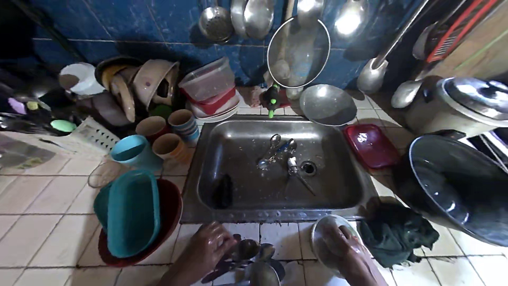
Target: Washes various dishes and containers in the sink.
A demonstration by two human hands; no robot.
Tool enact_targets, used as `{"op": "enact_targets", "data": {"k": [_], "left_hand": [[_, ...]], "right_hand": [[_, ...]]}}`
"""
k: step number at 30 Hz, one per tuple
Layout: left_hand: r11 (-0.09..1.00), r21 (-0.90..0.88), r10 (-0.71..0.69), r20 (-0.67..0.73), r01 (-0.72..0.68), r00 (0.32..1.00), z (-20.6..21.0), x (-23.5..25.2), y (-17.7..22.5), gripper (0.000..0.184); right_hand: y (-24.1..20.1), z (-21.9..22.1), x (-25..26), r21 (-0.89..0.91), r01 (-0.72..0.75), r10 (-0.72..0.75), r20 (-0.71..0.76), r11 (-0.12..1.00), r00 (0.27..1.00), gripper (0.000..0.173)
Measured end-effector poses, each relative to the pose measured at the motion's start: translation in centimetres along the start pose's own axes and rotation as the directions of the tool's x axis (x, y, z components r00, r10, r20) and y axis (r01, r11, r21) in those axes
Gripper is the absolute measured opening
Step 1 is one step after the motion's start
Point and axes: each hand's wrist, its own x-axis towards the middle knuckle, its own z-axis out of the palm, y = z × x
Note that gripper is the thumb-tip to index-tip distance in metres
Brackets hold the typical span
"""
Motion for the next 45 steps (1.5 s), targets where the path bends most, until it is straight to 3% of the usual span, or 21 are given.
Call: {"op": "enact_targets", "data": {"k": [2,3,5,7,10,13,16,19,21,24,27,30,34,36,39,42,43,45], "left_hand": [[1.000,0.024,-0.021,0.057,0.020,0.998,0.0,4.6,1.5,0.026],[0.996,0.008,-0.086,0.153,0.086,0.984,0.1,7.5,2.5,0.028],[0.956,-0.083,-0.235,0.357,0.281,0.904,1.8,13.9,3.7,0.036],[0.868,-0.228,-0.308,0.448,0.441,0.839,5.7,19.7,3.3,0.048],[0.754,-0.337,-0.429,0.398,0.564,0.811,11.3,25.4,2.6,0.058],[0.725,-0.401,-0.479,0.290,0.559,0.829,14.0,28.0,2.7,0.049],[0.796,-0.313,-0.456,0.253,0.518,0.853,12.4,28.7,4.0,0.037],[0.905,-0.127,-0.375,0.212,0.406,0.902,9.1,28.3,5.4,0.032],[0.948,-0.070,-0.295,0.173,0.310,0.940,6.6,27.1,6.8,0.034],[0.983,-0.072,-0.161,0.119,0.170,0.980,3.4,25.0,9.2,0.034],[0.969,-0.159,-0.176,0.100,0.191,0.979,0.7,23.5,10.2,0.033],[0.882,-0.351,-0.326,0.027,0.315,0.945,-1.4,22.5,7.5,0.030],[0.749,-0.627,-0.443,-0.230,0.216,0.867,-0.4,21.2,4.6,0.029],[0.635,-0.760,-0.446,-0.214,0.139,0.869,1.9,20.9,5.1,0.029],[0.541,-0.835,-0.408,-0.157,0.100,0.899,4.5,20.5,6.9,0.028],[0.266,-0.964,-0.505,-0.128,0.013,0.853,4.1,21.2,8.0,0.026],[0.227,-0.974,-0.533,-0.123,0.001,0.837,3.3,21.5,8.1,0.025],[0.313,-0.949,-0.529,-0.133,0.046,0.838,1.9,21.8,7.9,0.024]], "right_hand": [[0.1,-0.1,0.2,0.093,-0.005,0.015,-0.107,0.996,0.994,0.044],[0.0,-0.2,0.3,0.144,-0.004,0.029,-0.168,0.990,0.985,0.044],[-0.1,-0.3,0.5,0.263,0.005,0.067,-0.264,0.965,0.962,0.048],[-0.1,-0.7,0.5,0.392,-0.021,0.140,-0.278,0.920,0.950,0.053],[0.5,-1.0,0.0,0.512,0.007,0.160,-0.280,0.859,0.947,0.053],[1.1,-1.6,-0.3,0.669,0.009,0.234,-0.272,0.743,0.933,0.063],[2.1,-2.2,0.7,0.804,0.075,0.290,-0.298,0.590,0.909,0.060],[2.5,-2.8,3.7,0.807,0.158,0.277,-0.370,0.569,0.887,0.043],[1.4,-3.4,6.6,0.760,0.169,0.221,-0.383,0.628,0.897,0.041],[-1.6,-3.4,12.1,0.566,0.236,-0.004,-0.380,0.790,0.925,0.044],[-4.1,-1.9,16.3,0.298,0.308,-0.234,-0.259,0.903,0.937,0.048],[-4.8,-1.7,16.8,0.302,0.275,-0.245,-0.136,0.913,0.960,0.053],[-5.5,-0.9,15.7,0.503,0.181,-0.144,-0.112,0.845,0.983,0.051],[-7.0,-0.4,15.4,0.546,0.160,-0.097,-0.142,0.823,0.985,0.051],[-8.3,0.1,14.8,0.519,0.253,-0.166,-0.209,0.816,0.964,0.055],[-6.4,-0.2,14.2,0.490,0.257,-0.210,-0.150,0.833,0.966,0.054],[-5.5,-0.4,13.9,0.493,0.238,-0.204,-0.122,0.837,0.971,0.053],[-3.9,-1.0,13.6,0.574,0.194,-0.144,-0.132,0.796,0.981,0.049]]}}
